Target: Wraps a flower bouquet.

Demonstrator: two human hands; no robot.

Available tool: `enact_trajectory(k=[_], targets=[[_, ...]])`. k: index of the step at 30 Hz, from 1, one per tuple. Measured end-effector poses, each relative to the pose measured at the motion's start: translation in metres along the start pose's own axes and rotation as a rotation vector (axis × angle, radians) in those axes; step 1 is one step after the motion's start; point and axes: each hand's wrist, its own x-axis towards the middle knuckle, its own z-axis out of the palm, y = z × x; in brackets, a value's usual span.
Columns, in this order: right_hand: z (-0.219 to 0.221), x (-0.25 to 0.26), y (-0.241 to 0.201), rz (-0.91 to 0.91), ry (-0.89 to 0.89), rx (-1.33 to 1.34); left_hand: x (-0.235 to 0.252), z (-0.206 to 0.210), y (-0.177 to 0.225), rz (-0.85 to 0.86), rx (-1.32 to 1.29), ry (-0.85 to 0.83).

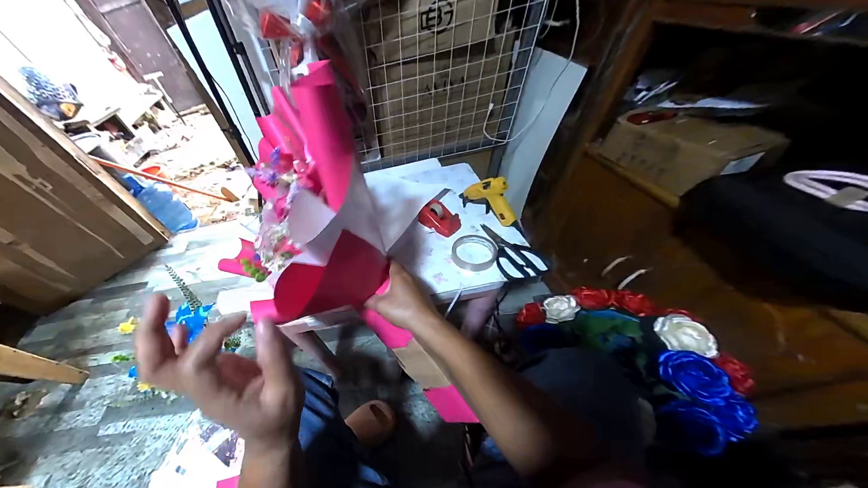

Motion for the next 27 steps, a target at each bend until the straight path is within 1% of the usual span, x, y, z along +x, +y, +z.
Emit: enact_trajectory(k=[1, 2, 3, 4, 6, 8, 9, 10, 14, 17, 20, 24, 27], targets=[[-0.002, 0.001, 0.004, -0.009, 0.002, 0.094, -0.014, -0.002, 0.001, 0.001, -0.135, 0.036], [-0.005, 0.001, 0.007, -0.016, -0.006, 0.190, -0.031, 0.001, 0.003, -0.041, -0.286, 0.030], [-0.008, -0.001, 0.009, -0.013, -0.020, 0.304, -0.052, 0.007, 0.005, -0.136, -0.395, -0.011], [-0.008, -0.002, 0.012, -0.008, -0.038, 0.431, -0.074, 0.015, 0.004, -0.287, -0.449, -0.062], [-0.007, -0.003, 0.016, 0.005, -0.075, 0.629, -0.103, 0.036, 0.000, -0.674, -0.443, -0.152], [-0.002, -0.007, 0.019, 0.028, -0.096, 0.719, -0.106, 0.051, -0.007, -1.050, -0.429, -0.347], [0.000, -0.009, 0.020, 0.042, -0.103, 0.732, -0.100, 0.058, -0.012, -1.178, -0.486, -0.436], [0.003, -0.010, 0.020, 0.049, -0.110, 0.734, -0.092, 0.065, -0.016, -1.257, -0.563, -0.473], [0.011, -0.010, 0.026, 0.094, -0.117, 0.759, -0.076, 0.086, -0.027, -1.370, -0.763, -0.464], [0.011, -0.008, 0.033, 0.134, -0.134, 0.809, -0.077, 0.090, -0.030, -1.380, -0.838, -0.505], [0.012, -0.008, 0.037, 0.161, -0.141, 0.838, -0.078, 0.092, -0.030, -1.371, -0.834, -0.508], [0.013, -0.010, 0.038, 0.185, -0.151, 0.853, -0.079, 0.096, -0.022, -1.376, -0.806, -0.458], [0.010, -0.011, 0.038, 0.162, -0.205, 0.864, -0.081, 0.097, -0.021, -1.393, -0.784, -0.433]])
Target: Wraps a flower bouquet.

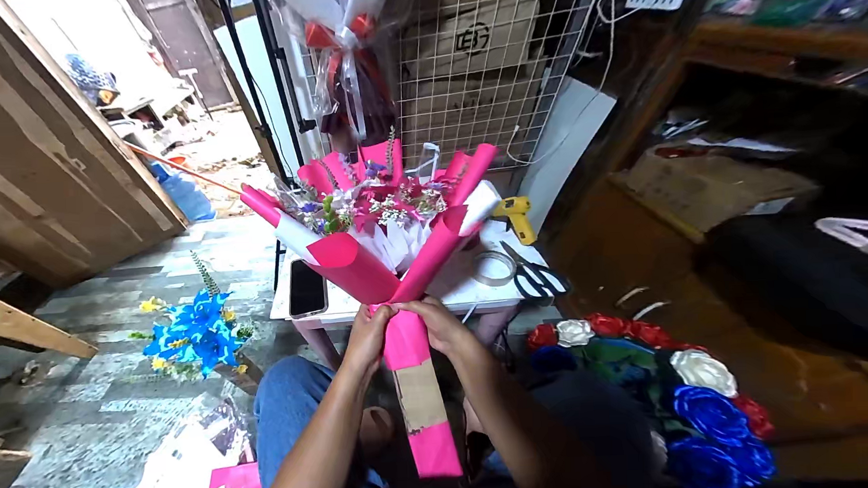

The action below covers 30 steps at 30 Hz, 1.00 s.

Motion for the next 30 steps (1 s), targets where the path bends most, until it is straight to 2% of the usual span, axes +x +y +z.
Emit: enact_trajectory(k=[4, 10, 22, 30], targets=[[-0.006, 0.001, 0.001, 0.003, -0.084, -0.001, 0.000, -0.003, -0.002, -0.023, -0.020, -0.006], [-0.001, -0.001, 0.004, -0.040, -0.053, -0.063, -0.001, -0.006, -0.002, -0.010, -0.065, -0.032], [0.008, -0.007, -0.003, -0.081, -0.030, -0.136, 0.000, -0.001, -0.010, 0.073, -0.126, 0.048], [0.022, -0.016, -0.006, -0.282, 0.285, -0.593, -0.004, 0.002, -0.016, 0.165, -0.165, 0.069]])
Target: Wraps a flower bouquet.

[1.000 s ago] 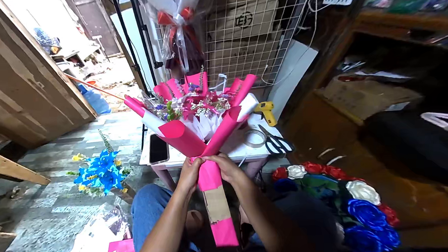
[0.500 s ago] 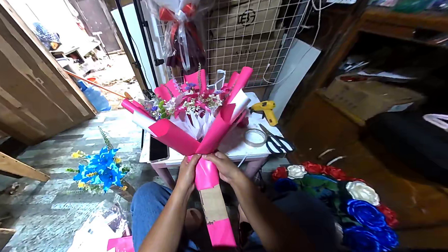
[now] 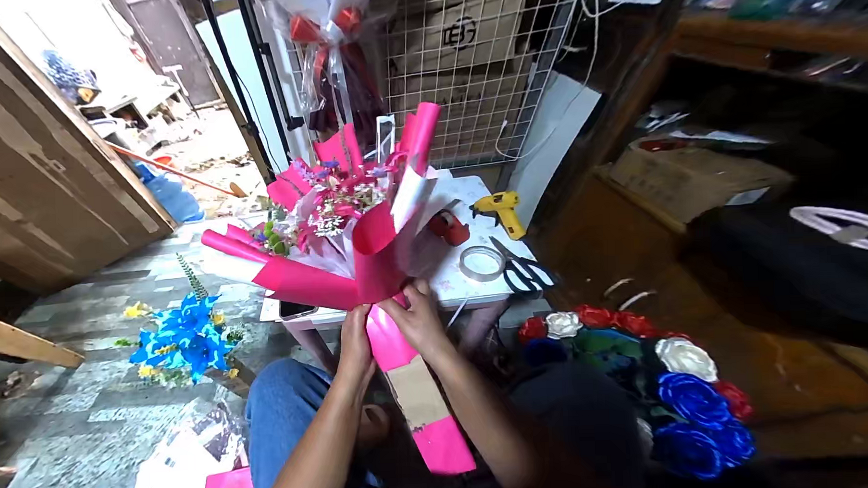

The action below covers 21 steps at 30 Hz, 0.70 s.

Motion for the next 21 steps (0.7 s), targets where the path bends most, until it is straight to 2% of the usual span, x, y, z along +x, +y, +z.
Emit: enact_trajectory(k=[7, 16, 21], targets=[[0.0036, -0.0097, -0.0107, 0.009, 0.129, 0.052, -0.0030, 0.0001, 0.0001, 0.023, -0.048, 0.019], [0.0005, -0.0085, -0.0017, -0.090, 0.054, 0.033, -0.0029, -0.0013, -0.0021, 0.031, -0.026, 0.000], [-0.0035, -0.0114, -0.0051, -0.077, 0.026, 0.006, -0.0035, -0.0035, -0.0015, 0.046, 0.000, -0.016]])
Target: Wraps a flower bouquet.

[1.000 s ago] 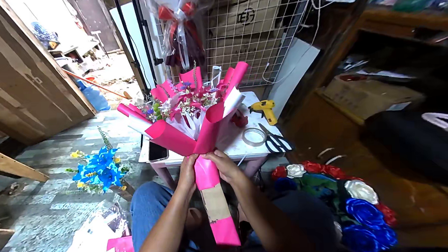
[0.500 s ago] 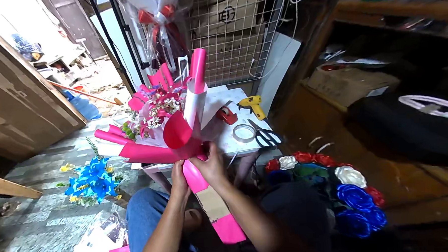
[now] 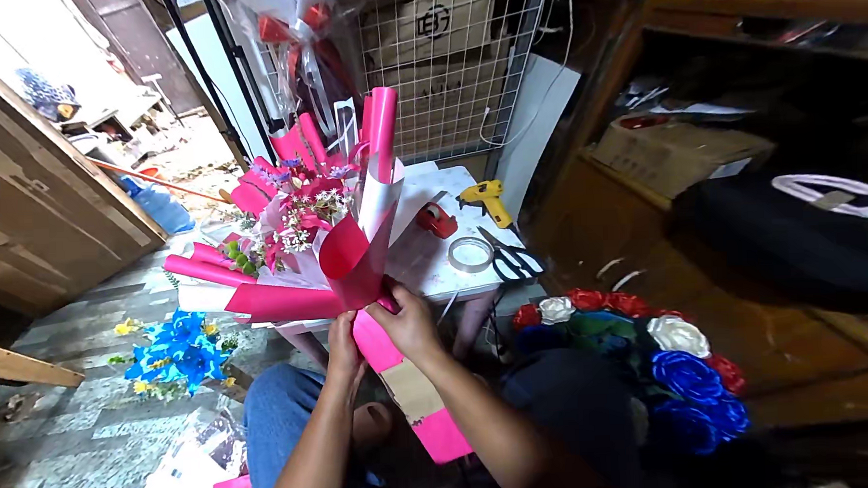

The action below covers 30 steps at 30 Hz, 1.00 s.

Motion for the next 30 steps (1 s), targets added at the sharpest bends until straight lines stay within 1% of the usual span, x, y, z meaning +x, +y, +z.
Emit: enact_trajectory(k=[2, 8, 11, 15, 17, 21, 26, 30], targets=[[-0.001, 0.001, 0.000, 0.015, -0.018, 0.011, 0.001, -0.001, -0.001, 0.002, 0.009, 0.000], [-0.003, 0.009, 0.012, 0.028, -0.096, 0.173, 0.000, -0.004, -0.003, 0.041, 0.032, 0.037], [-0.002, 0.008, 0.015, 0.034, -0.104, 0.224, 0.000, -0.004, -0.002, 0.052, 0.033, 0.047], [-0.002, 0.007, 0.022, 0.034, -0.115, 0.292, 0.000, -0.003, 0.001, 0.056, 0.110, 0.032], [-0.002, 0.009, 0.026, 0.045, -0.113, 0.329, 0.002, -0.002, 0.002, 0.044, 0.151, -0.002], [0.003, 0.011, 0.030, 0.062, -0.065, 0.317, 0.009, -0.005, -0.004, -0.008, 0.168, -0.077], [0.007, 0.014, 0.043, 0.090, -0.013, 0.266, 0.015, -0.007, -0.014, -0.054, 0.196, -0.089], [0.008, 0.010, 0.054, 0.011, 0.007, 0.245, 0.013, -0.012, -0.019, -0.013, 0.264, -0.115]])
